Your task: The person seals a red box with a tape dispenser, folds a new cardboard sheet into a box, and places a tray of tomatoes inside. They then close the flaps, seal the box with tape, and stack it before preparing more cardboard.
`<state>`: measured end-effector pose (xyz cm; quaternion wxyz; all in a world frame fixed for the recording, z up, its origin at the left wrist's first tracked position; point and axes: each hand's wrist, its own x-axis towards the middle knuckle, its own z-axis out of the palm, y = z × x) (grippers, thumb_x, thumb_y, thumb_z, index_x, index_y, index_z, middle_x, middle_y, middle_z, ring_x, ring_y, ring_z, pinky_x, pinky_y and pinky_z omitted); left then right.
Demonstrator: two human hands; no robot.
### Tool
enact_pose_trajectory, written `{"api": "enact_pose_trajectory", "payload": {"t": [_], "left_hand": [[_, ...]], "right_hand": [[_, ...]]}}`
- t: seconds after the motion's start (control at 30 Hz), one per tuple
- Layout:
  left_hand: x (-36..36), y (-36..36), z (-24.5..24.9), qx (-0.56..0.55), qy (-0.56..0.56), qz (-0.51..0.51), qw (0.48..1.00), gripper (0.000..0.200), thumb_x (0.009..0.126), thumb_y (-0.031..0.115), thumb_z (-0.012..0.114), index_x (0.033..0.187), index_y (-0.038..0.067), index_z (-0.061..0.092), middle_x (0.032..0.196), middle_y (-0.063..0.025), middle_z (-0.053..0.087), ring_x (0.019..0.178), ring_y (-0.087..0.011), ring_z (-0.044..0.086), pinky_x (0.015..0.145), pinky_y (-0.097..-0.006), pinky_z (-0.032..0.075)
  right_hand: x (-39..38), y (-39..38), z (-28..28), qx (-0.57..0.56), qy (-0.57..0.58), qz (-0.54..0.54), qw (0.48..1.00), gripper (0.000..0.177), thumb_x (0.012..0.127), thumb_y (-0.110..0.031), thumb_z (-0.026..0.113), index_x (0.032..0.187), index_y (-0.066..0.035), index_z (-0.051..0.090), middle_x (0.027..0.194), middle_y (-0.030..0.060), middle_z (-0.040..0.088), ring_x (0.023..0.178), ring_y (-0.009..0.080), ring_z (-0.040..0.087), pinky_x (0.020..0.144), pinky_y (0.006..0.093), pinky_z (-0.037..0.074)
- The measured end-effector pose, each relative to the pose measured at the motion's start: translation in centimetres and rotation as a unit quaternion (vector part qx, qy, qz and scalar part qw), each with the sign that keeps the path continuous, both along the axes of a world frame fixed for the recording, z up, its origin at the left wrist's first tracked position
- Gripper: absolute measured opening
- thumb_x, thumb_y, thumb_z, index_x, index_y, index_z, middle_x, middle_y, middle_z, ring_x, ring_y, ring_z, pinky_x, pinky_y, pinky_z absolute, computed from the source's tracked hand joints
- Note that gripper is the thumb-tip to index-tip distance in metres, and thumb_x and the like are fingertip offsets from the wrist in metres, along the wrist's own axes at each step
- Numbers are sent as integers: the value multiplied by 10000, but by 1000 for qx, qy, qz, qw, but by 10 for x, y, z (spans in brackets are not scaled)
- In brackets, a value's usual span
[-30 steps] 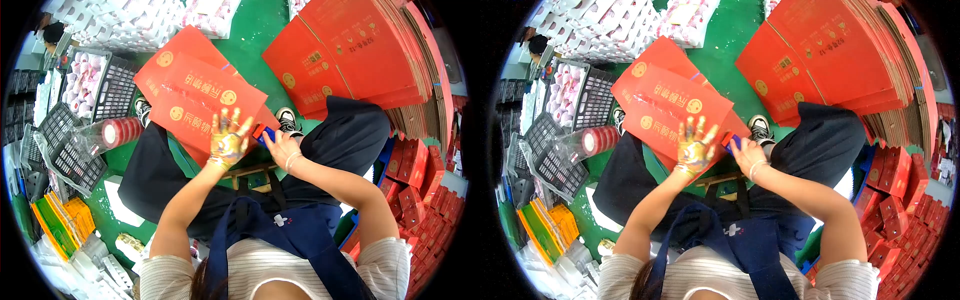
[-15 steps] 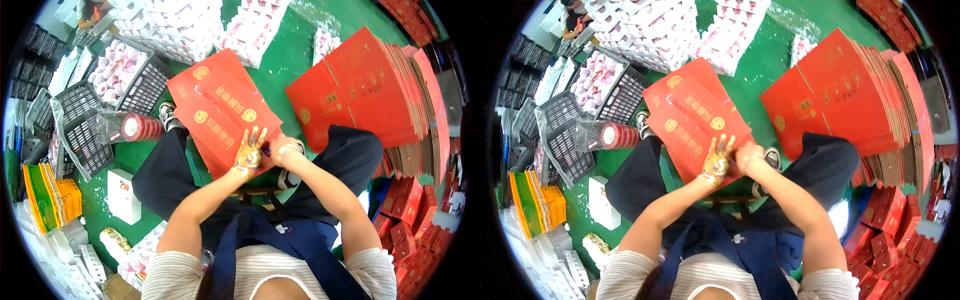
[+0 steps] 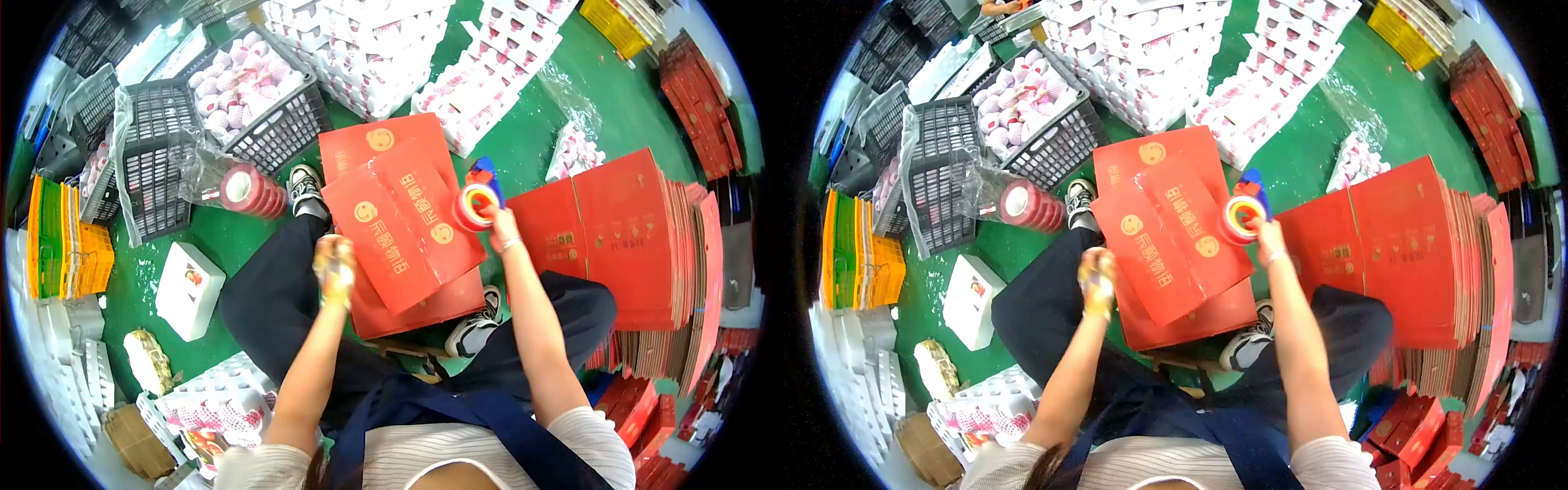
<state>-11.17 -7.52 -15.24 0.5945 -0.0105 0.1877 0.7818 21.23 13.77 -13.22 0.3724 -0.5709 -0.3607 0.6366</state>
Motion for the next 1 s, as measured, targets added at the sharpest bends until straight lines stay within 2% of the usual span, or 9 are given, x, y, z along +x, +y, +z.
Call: {"api": "enact_pose_trajectory", "payload": {"t": [0.1,0.17,0.2,0.3,0.5,0.57,0.77,0.83,1.0], "left_hand": [[-3,-25,-153,-337,363,-86,865,266,985,246,537,1157,53,595,1077,-62,661,988,-159,623,875,-333,522],[49,-12,-90,-300,71,104,946,336,1006,156,457,1300,3,518,1247,-116,579,1126,-208,574,940,-343,492],[51,-6,-74,-363,164,21,917,488,1019,193,377,1472,13,348,1461,-116,444,1285,-271,478,1086,-405,374],[37,-1,-60,-280,114,-96,948,480,1031,293,378,1424,23,439,1418,-80,509,1276,-221,507,1055,-366,421],[20,18,29,-184,14,-306,934,821,894,-71,581,1534,15,74,1395,-266,478,1316,-307,480,1038,-329,463],[4,24,76,-179,325,-427,825,880,907,-30,599,1540,52,-7,1324,-262,541,1221,-292,569,1010,-323,483],[-36,75,166,-142,526,-469,695,905,770,30,745,1501,2,211,1480,-241,353,1165,-324,594,992,-381,487],[-12,79,211,-109,819,-367,427,1099,585,287,875,1479,22,293,1441,-280,386,1383,-429,311,1125,-465,288],[18,53,204,-101,912,-247,311,1110,551,354,852,1467,46,305,1346,-252,449,1300,-436,388,1087,-517,291]], "right_hand": [[-18,-20,-19,-93,64,-54,992,224,816,-46,570,994,60,656,942,115,683,810,200,667,758,349,535],[-9,-52,-25,-84,72,-75,991,228,823,-46,559,1005,58,650,937,109,679,811,197,668,749,351,541],[-2,-72,-28,-66,82,-101,989,233,831,-46,547,1016,55,645,932,103,675,812,195,668,740,353,547],[12,-152,-20,-70,-24,-136,988,247,803,13,550,1035,-10,632,907,64,658,811,203,673,727,332,559],[28,-247,15,-151,128,-224,954,328,847,8,538,1169,-29,584,1124,82,643,1015,227,647,892,391,521],[18,-248,31,-162,163,-184,956,341,866,-12,533,1205,-23,571,1159,94,641,1059,247,637,931,438,498],[-36,-245,27,-174,294,-44,939,395,887,-9,596,1274,-44,526,1218,97,615,1141,269,596,945,481,492],[-47,-238,30,-158,282,-40,946,327,890,-11,628,1211,-8,573,1153,85,641,1087,232,620,935,401,503],[17,-238,59,-36,56,-20,998,392,845,46,599,1233,19,555,1146,96,643,1059,214,630,925,340,509]]}}
